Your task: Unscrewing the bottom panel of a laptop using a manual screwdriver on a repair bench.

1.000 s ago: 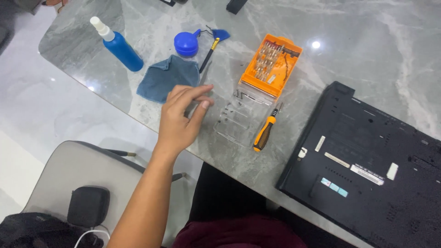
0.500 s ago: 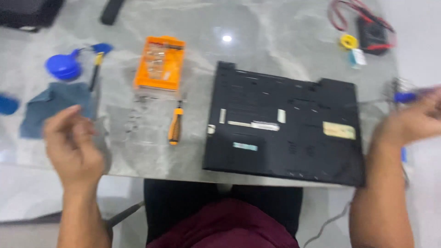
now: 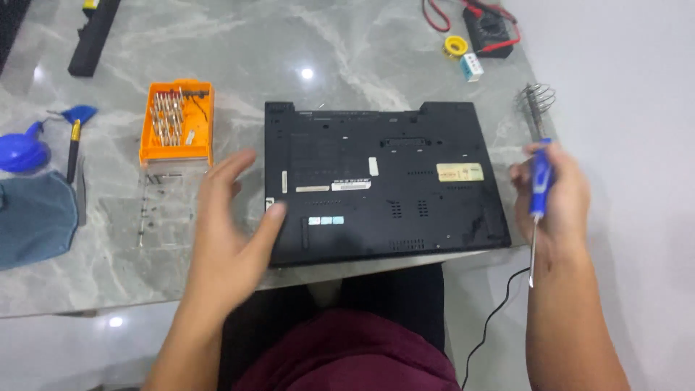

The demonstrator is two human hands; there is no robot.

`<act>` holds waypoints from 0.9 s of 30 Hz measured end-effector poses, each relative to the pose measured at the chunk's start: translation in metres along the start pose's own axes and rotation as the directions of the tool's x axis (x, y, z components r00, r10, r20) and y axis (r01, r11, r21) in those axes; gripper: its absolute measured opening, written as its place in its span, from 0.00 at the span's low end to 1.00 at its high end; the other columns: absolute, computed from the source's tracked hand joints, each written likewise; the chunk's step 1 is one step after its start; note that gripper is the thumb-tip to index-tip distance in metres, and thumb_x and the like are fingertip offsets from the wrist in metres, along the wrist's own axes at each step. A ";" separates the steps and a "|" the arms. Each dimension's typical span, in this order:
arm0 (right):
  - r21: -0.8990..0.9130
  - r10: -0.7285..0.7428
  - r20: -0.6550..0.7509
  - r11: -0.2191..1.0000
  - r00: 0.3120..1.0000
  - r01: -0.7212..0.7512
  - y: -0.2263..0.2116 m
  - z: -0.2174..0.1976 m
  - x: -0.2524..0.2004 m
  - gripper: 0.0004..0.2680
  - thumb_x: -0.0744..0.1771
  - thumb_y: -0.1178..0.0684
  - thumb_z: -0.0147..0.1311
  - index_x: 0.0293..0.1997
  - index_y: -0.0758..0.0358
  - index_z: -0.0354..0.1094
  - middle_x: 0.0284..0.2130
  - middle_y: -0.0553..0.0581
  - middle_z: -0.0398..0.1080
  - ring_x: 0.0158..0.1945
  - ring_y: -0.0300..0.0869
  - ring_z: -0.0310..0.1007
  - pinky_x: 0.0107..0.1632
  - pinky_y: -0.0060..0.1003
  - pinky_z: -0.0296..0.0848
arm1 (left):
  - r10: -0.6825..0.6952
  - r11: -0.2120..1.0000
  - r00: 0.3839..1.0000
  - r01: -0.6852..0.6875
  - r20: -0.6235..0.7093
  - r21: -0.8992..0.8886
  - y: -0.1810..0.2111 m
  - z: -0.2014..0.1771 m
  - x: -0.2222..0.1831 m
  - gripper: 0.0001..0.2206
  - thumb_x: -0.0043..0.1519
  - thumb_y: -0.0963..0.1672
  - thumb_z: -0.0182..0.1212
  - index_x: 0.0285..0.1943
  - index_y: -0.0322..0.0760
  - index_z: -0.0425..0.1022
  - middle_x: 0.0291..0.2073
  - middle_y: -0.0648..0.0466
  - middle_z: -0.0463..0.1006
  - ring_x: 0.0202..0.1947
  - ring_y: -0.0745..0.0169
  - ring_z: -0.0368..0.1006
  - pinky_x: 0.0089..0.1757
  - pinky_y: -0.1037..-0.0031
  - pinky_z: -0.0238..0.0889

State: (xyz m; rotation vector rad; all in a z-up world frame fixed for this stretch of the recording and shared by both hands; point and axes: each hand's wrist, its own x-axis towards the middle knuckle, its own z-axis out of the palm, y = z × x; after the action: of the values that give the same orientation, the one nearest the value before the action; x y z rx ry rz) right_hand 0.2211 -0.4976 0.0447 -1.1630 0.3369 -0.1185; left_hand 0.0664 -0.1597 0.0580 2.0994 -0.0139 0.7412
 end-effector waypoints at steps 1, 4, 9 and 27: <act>-0.231 0.038 0.037 0.973 0.999 -0.028 0.004 -0.007 -0.010 0.09 0.66 0.48 0.46 0.38 0.62 0.68 0.18 0.54 0.62 0.23 0.34 0.67 0.19 0.17 0.53 | -0.019 0.999 0.993 0.015 0.121 0.029 -0.001 0.006 0.008 0.24 0.61 0.45 0.53 0.64 0.27 0.56 0.61 0.40 0.60 0.64 0.46 0.54 0.62 0.60 0.45; -0.388 -0.088 0.175 0.909 0.981 0.150 0.014 -0.008 -0.029 0.10 0.67 0.49 0.45 0.38 0.63 0.69 0.20 0.54 0.61 0.28 0.36 0.66 0.38 0.22 0.64 | -0.121 0.977 0.962 0.071 0.244 0.203 -0.026 0.029 0.059 0.26 0.63 0.44 0.53 0.68 0.30 0.50 0.67 0.38 0.49 0.68 0.41 0.43 0.62 0.55 0.38; -0.620 -0.312 0.225 0.685 0.923 0.383 0.023 -0.003 -0.058 0.08 0.68 0.50 0.41 0.39 0.58 0.68 0.26 0.52 0.67 0.32 0.34 0.64 0.38 0.28 0.63 | -0.398 0.851 0.855 0.210 0.333 0.481 -0.073 0.057 0.117 0.36 0.63 0.52 0.53 0.70 0.26 0.41 0.66 0.36 0.49 0.66 0.33 0.42 0.60 0.53 0.40; -0.206 -0.666 0.183 0.693 0.723 0.691 0.037 -0.006 -0.070 0.10 0.71 0.45 0.33 0.44 0.60 0.52 0.14 0.57 0.51 0.14 0.45 0.57 0.22 0.36 0.63 | -0.363 0.850 0.908 0.231 0.208 0.474 -0.091 0.092 0.114 0.18 0.60 0.56 0.52 0.45 0.42 0.68 0.45 0.49 0.67 0.49 0.41 0.57 0.47 0.56 0.54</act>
State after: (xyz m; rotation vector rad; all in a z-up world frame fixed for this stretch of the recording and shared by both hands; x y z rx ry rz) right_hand 0.1497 -0.4698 0.0227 -1.5119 -0.1973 -0.6932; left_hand 0.2306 -0.1444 0.0089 2.5486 0.3481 0.2471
